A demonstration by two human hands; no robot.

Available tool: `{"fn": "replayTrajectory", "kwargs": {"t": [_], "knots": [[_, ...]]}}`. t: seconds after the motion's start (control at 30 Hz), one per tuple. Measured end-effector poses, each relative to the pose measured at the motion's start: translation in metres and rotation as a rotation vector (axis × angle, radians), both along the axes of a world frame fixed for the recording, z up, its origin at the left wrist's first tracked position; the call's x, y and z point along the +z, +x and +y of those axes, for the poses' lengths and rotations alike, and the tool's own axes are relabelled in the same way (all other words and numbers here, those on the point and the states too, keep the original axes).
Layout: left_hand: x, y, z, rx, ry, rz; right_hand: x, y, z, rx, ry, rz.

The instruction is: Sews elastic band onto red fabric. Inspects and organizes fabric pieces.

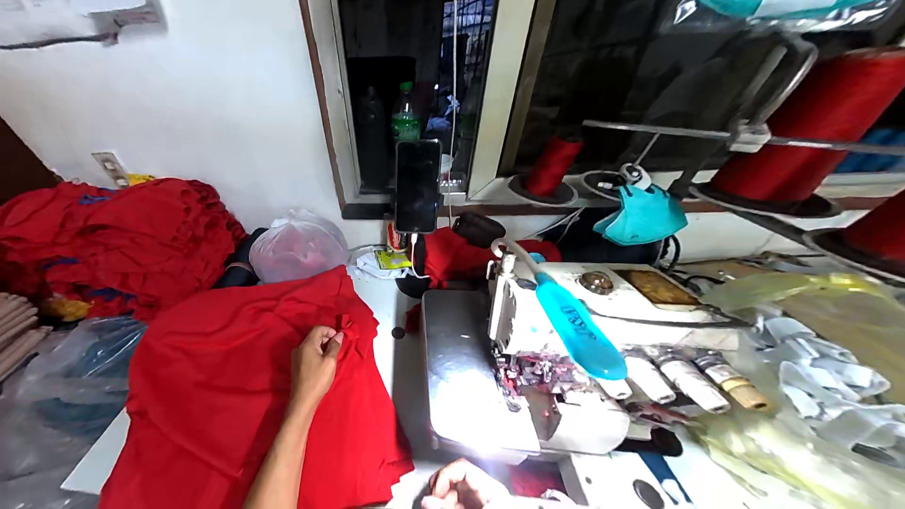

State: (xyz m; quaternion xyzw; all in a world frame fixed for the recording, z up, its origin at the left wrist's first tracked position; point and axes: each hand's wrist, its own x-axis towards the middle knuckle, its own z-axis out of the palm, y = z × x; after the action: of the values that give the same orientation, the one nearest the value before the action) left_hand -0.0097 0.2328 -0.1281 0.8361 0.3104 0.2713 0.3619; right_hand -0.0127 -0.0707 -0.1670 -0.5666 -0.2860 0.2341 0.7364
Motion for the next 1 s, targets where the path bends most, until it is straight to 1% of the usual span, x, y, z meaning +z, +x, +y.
{"fn": "replayTrajectory", "kwargs": {"t": [0.2, 0.63, 1.0], "knots": [[0.0007, -0.0001, -0.0011, 0.021, -0.035, -0.002, 0.0024, 0.0005, -0.0008, 0.013, 0.01, 0.018], [0.0011, 0.0008, -0.0023, 0.012, -0.005, -0.01, 0.0009, 0.0037, -0.0004, 0.015, 0.041, 0.009], [0.0022, 0.0013, -0.0034, 0.013, -0.027, -0.018, 0.0013, 0.0036, -0.0001, 0.017, 0.06, 0.012]]}}
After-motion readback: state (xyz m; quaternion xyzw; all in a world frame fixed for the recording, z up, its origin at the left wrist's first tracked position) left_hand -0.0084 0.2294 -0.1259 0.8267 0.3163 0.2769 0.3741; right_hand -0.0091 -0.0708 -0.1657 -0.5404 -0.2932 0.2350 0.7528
